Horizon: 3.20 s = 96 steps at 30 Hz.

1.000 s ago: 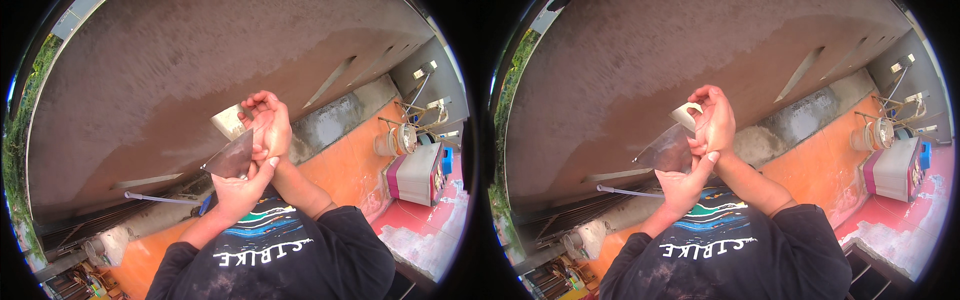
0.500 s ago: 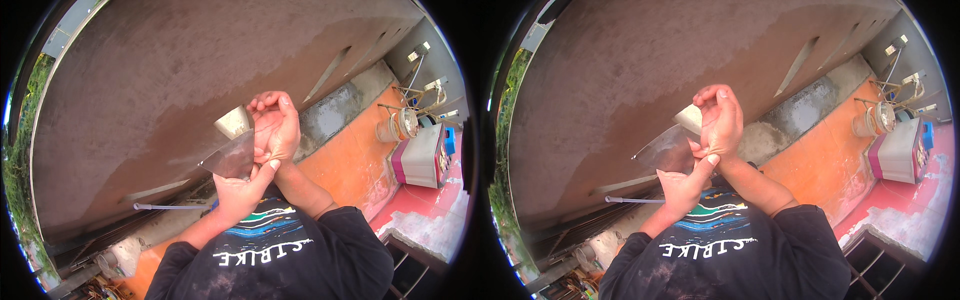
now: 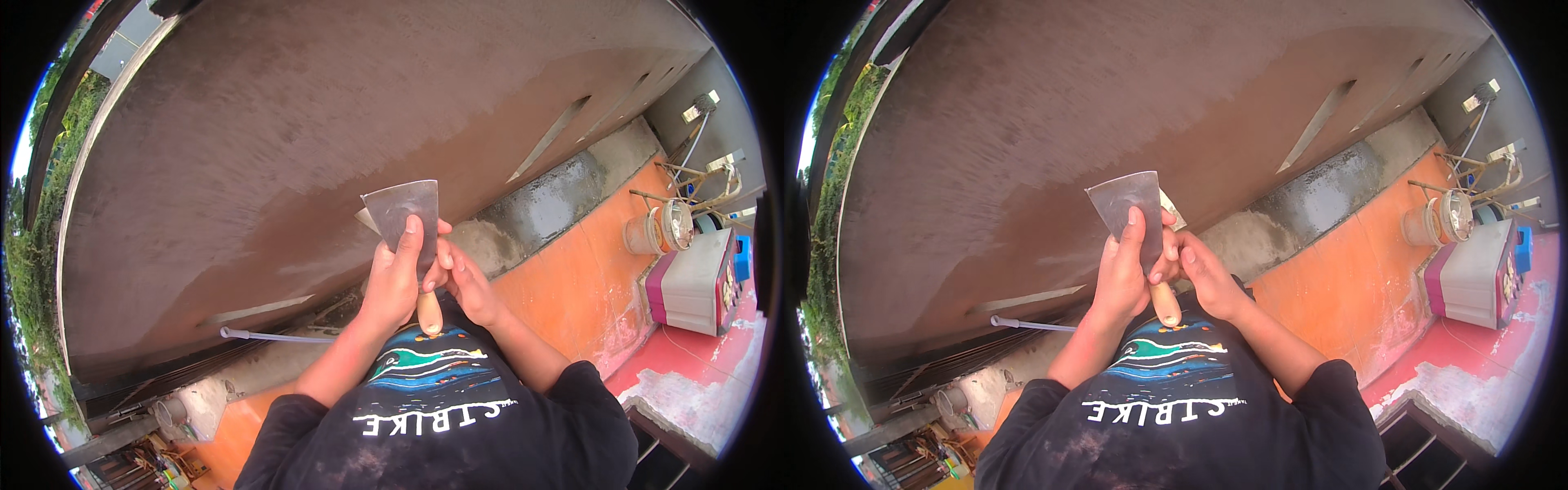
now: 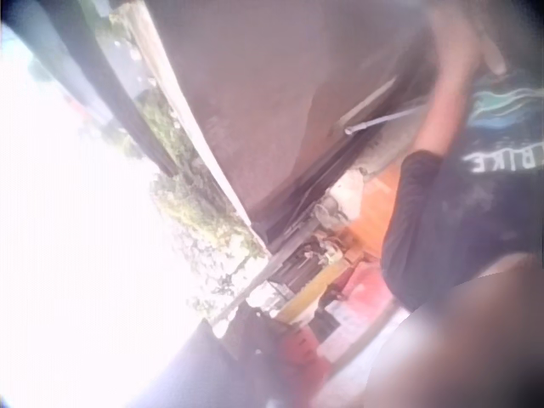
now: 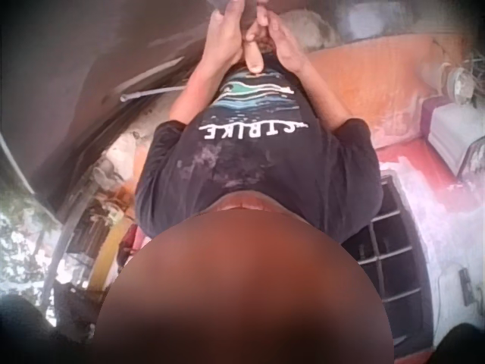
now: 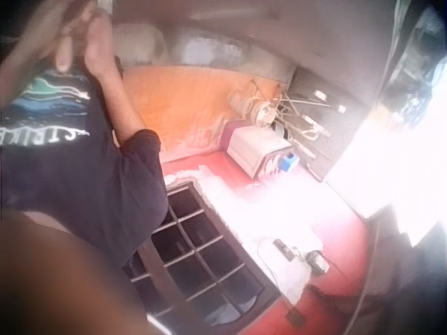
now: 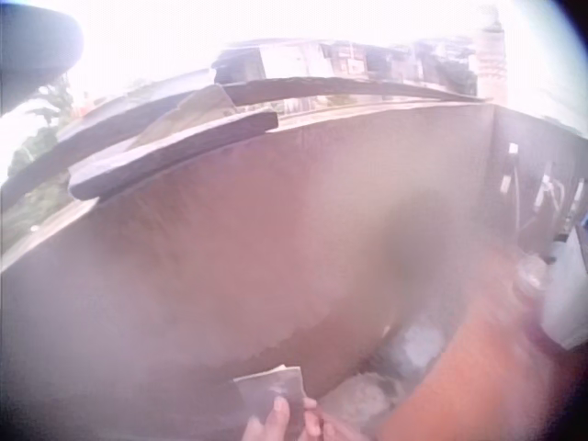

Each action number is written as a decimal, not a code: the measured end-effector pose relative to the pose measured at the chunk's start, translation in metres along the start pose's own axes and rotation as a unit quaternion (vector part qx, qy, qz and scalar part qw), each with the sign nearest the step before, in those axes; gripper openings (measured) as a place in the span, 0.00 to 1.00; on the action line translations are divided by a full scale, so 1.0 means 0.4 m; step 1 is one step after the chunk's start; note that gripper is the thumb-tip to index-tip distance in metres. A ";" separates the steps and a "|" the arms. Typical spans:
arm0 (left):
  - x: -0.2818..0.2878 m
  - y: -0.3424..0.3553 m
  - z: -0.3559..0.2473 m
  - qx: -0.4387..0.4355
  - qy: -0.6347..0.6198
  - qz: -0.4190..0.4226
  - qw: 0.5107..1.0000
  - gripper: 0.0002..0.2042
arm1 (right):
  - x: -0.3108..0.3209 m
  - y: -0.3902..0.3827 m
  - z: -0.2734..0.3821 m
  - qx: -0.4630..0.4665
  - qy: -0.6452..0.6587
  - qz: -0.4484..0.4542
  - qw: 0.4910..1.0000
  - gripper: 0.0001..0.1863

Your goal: The person smooths a freshly plastered concrete ceiling using a metal trowel. They repeatedly scrape and level the surface in long strokes, occasionally pausing to wipe the trowel clean before continuing.

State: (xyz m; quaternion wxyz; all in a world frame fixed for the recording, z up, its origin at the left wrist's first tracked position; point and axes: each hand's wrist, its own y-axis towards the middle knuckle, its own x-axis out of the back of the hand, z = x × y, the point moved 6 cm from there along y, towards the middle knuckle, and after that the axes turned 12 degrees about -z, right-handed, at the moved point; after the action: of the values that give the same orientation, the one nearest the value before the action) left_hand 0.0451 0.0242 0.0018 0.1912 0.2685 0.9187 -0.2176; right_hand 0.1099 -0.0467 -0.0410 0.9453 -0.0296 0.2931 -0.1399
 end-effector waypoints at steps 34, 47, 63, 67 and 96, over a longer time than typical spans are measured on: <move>-0.036 -0.086 0.128 -0.057 0.275 -0.065 0.958 0.19 | -0.010 0.086 0.283 0.228 -0.377 0.135 0.888 0.07; 0.023 -0.105 0.121 -0.003 0.187 -0.079 0.979 0.21 | -0.053 0.088 0.238 0.268 -0.386 0.189 0.862 0.12; 0.128 -0.120 0.061 0.055 0.115 -0.058 0.990 0.19 | -0.105 0.124 0.158 0.269 -0.376 0.099 0.881 0.10; 0.138 -0.109 0.015 0.053 0.083 -0.047 0.994 0.25 | -0.046 0.125 0.085 0.165 -0.167 -0.067 0.970 0.20; 0.136 0.034 -0.081 0.028 0.037 -0.046 0.998 0.32 | -0.152 0.009 -0.174 0.068 -0.109 0.009 0.992 0.21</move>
State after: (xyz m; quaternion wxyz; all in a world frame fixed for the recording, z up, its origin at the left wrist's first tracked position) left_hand 0.0028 0.0729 -0.0008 0.1398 0.2391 0.9301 -0.2414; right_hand 0.0234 -0.0243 -0.0659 0.9727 0.0225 0.1786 -0.1468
